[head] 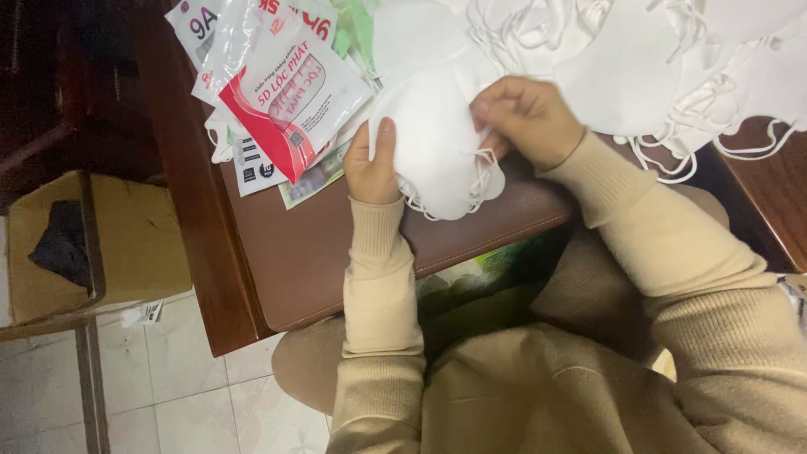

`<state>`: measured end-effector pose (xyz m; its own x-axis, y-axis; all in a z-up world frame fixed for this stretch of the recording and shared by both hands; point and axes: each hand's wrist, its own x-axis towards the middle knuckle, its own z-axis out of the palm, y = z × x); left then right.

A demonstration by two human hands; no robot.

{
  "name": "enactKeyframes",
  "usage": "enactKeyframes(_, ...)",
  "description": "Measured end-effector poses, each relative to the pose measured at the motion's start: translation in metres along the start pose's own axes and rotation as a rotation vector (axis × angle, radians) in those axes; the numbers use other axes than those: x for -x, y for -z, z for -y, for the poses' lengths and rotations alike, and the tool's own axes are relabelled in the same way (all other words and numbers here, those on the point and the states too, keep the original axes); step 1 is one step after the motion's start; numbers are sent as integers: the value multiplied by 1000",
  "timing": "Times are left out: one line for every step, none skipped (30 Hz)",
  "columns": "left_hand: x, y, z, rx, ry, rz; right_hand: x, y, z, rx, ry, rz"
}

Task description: Picking up individual white face masks from a pile and stacking them neatly on a table.

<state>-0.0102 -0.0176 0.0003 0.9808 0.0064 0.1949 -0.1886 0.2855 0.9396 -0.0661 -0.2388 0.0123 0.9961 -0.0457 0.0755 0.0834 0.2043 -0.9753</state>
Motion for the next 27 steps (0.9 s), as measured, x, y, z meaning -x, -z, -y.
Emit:
enactKeyframes(0, 0, 2, 50, 68, -44, 0, 7, 13, 109, 47, 27)
enactKeyframes(-1, 3, 0, 51, 67, -44, -1, 14, 11, 110, 48, 27)
enactKeyframes(-3, 6, -2, 153, 16, -64, -3, 22, 9, 436, 205, -24)
enactKeyframes(-4, 9, -3, 255, -34, -84, -4, 29, 7, 763, 361, -74)
enactKeyframes(-5, 11, -8, 257, -35, -83, -6, 31, 2, 764, 363, -74)
enactKeyframes(-6, 13, -13, 349, 27, -106, -8, 33, -3, 975, 402, 15)
enactKeyframes(-7, 16, -18, 438, 93, -130, -10, 34, -10, 1183, 434, 108)
enactKeyframes(-6, 13, -22, 438, 94, -130, -11, 32, -15, 1182, 432, 108)
enactKeyframes(-4, 10, -26, 446, 109, -136, -12, 29, -20, 1300, 467, 73)
enactKeyframes(-3, 7, -31, 455, 124, -142, -12, 26, -25, 1417, 501, 36)
enactKeyframes(-2, 7, -31, 454, 124, -142, -12, 22, -22, 1417, 501, 35)
enactKeyframes(-2, 6, -31, 452, 142, -138, -11, 19, -19, 1445, 452, 18)
enactKeyframes(-2, 5, -32, 452, 159, -134, -11, 16, -15, 1473, 403, -1)
enactKeyframes(-2, 5, -30, 453, 158, -132, -12, 16, -18, 1475, 405, -2)
enactKeyframes(-2, 6, -29, 457, 123, -93, -13, 15, -21, 1513, 430, -9)
enactKeyframes(-2, 7, -27, 461, 88, -55, -13, 14, -23, 1551, 455, -16)
enactKeyframes(-2, 7, -28, 461, 88, -54, -14, 13, -23, 1551, 456, -17)
enactKeyframes(-2, 7, -28, 464, 126, -103, -15, 12, -23, 1596, 574, -40)
enactKeyframes(-2, 7, -29, 467, 164, -153, -16, 11, -23, 1637, 694, -63)
enactKeyframes(-2, 7, -30, 467, 162, -154, -16, 6, -22, 1636, 696, -63)
enactKeyframes(-2, 7, -30, 472, 142, -145, -17, 2, -20, 1607, 677, -66)
enactKeyframes(-2, 6, -31, 476, 122, -137, -17, -3, -18, 1578, 658, -68)
enactKeyframes(-2, 6, -33, 480, 119, -136, -23, -13, -12, 1581, 661, -69)
enactKeyframes(-1, 5, -35, 475, 108, -117, -29, -23, -5, 1612, 441, 29)
enactKeyframes(0, 4, -37, 468, 101, -97, -33, -33, 0, 1628, 214, 125)
enactKeyframes(-1, 6, -33, 470, 102, -95, -37, -39, 8, 1629, 212, 124)
enactKeyframes(-2, 9, -30, 485, 111, -88, -43, -46, 17, 1535, 57, 136)
